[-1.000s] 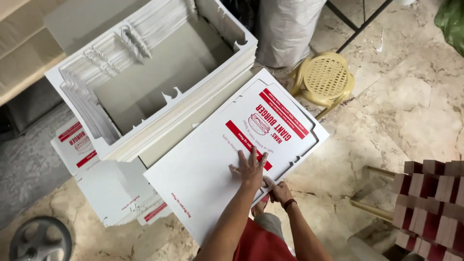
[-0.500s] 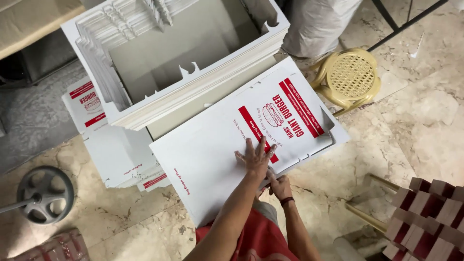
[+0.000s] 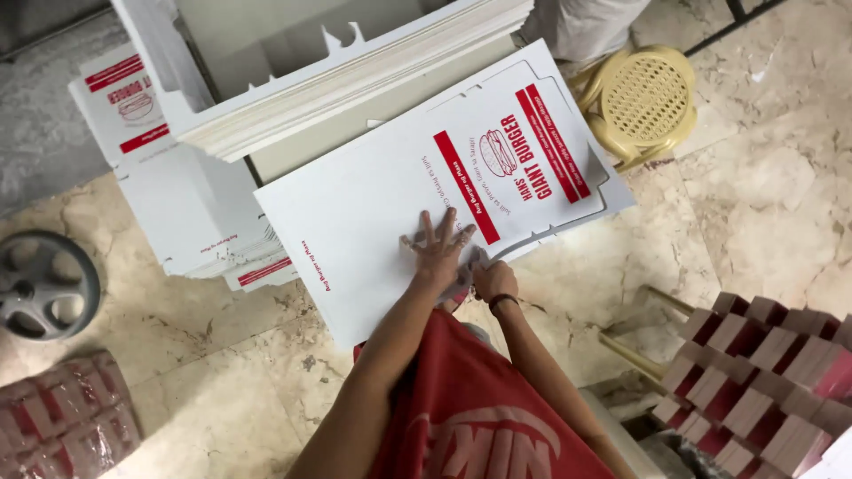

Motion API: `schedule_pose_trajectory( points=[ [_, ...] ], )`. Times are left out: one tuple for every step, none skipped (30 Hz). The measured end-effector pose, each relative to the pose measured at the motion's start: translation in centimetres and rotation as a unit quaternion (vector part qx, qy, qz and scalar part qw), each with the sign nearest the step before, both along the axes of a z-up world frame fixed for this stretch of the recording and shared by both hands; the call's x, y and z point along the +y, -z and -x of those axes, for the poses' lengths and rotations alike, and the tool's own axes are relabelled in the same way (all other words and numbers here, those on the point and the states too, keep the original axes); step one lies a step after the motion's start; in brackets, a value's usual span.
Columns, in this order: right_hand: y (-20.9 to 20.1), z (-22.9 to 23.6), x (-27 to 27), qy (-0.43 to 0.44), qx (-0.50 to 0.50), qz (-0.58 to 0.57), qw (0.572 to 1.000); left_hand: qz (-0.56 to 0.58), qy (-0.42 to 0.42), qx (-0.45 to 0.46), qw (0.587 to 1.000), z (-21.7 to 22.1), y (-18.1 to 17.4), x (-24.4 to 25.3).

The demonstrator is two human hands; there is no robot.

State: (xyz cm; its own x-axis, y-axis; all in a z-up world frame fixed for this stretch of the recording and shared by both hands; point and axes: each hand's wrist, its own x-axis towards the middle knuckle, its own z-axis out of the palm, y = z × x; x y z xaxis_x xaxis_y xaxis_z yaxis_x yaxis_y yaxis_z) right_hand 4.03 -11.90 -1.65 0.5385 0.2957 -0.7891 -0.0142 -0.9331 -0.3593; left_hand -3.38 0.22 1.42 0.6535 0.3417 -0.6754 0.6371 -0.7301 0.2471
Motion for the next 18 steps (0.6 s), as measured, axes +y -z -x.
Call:
schedule_pose_trajectory(
  points=[
    [0.3,-0.4,0.9,-0.052,-0.026,0.048,0.997,-0.007,-0.014,-0.009,1.000,-0.5,0.1,0.3],
    [0.1,-0.9,1.8,-0.058,-0.029,0.045,0.997,-0.010,-0.021,-0.011,1.000,-0.8,0.2,0.8],
    [-0.1,-0.7,1.8,-0.100,-0.038,0.062,0.992,-0.020,-0.015,-0.013,1.000,-0.5,0.4,0.4],
    [-0.2,-0.7,1.9,-0.141,-0.046,0.078,0.986,-0.031,-0.010,-0.015,0.999,-0.4,0.6,0.1],
    [-2.1,-0.3,2.2,-0.144,-0.041,0.083,0.985,-0.024,-0.012,-0.010,1.000,-0.5,0.3,0.0],
    [-4.1,-0.1,2.6,-0.126,-0.029,0.050,0.990,-0.031,-0.019,-0.009,0.999,-0.7,0.1,0.0],
    [-5.9,0.0,3.3,-0.104,-0.020,0.016,0.994,-0.039,-0.024,-0.011,0.999,-1.2,-0.1,0.3],
    [-4.2,-0.2,1.5,-0.106,-0.017,0.020,0.994,-0.034,-0.025,-0.008,0.999,-1.1,0.1,-0.2],
    [-2.4,-0.3,0.2,-0.095,-0.031,-0.052,0.994,-0.042,-0.020,-0.004,0.999,-1.1,0.3,-0.2],
    [-0.7,-0.4,-1.2,-0.083,-0.044,-0.124,0.988,-0.050,-0.014,0.001,0.999,-1.1,0.4,-0.1],
    [0.2,-0.6,-1.0,-0.081,-0.044,-0.126,0.988,-0.052,-0.012,0.001,0.999,-1.5,0.0,0.5],
    [1.2,-0.8,-0.9,-0.100,-0.061,-0.159,0.980,-0.080,-0.007,0.008,0.997,-1.8,-0.2,1.1],
    [1.4,0.3,-3.3,-0.114,-0.069,-0.171,0.976,-0.086,0.004,0.024,0.996,-1.1,-0.7,-0.6],
    [0.7,1.3,-5.1,-0.108,-0.058,-0.151,0.981,-0.066,0.012,0.032,0.997,-0.2,-1.6,-2.1],
    [1.1,0.5,-4.0,-0.019,0.008,-0.166,0.986,-0.061,0.009,0.031,0.998,-0.8,-2.1,-0.9],
    [1.3,-0.1,-2.9,0.070,0.075,-0.181,0.978,-0.057,0.007,0.029,0.998,-1.2,-2.7,0.2],
    [2.2,-1.6,-3.1,0.071,0.072,-0.182,0.978,-0.058,0.009,0.026,0.998,-1.5,-1.2,0.7],
    [3.2,-3.0,-3.3,0.088,0.154,-0.131,0.975,-0.066,0.012,0.022,0.997,-1.6,0.2,1.2]
  ],
)
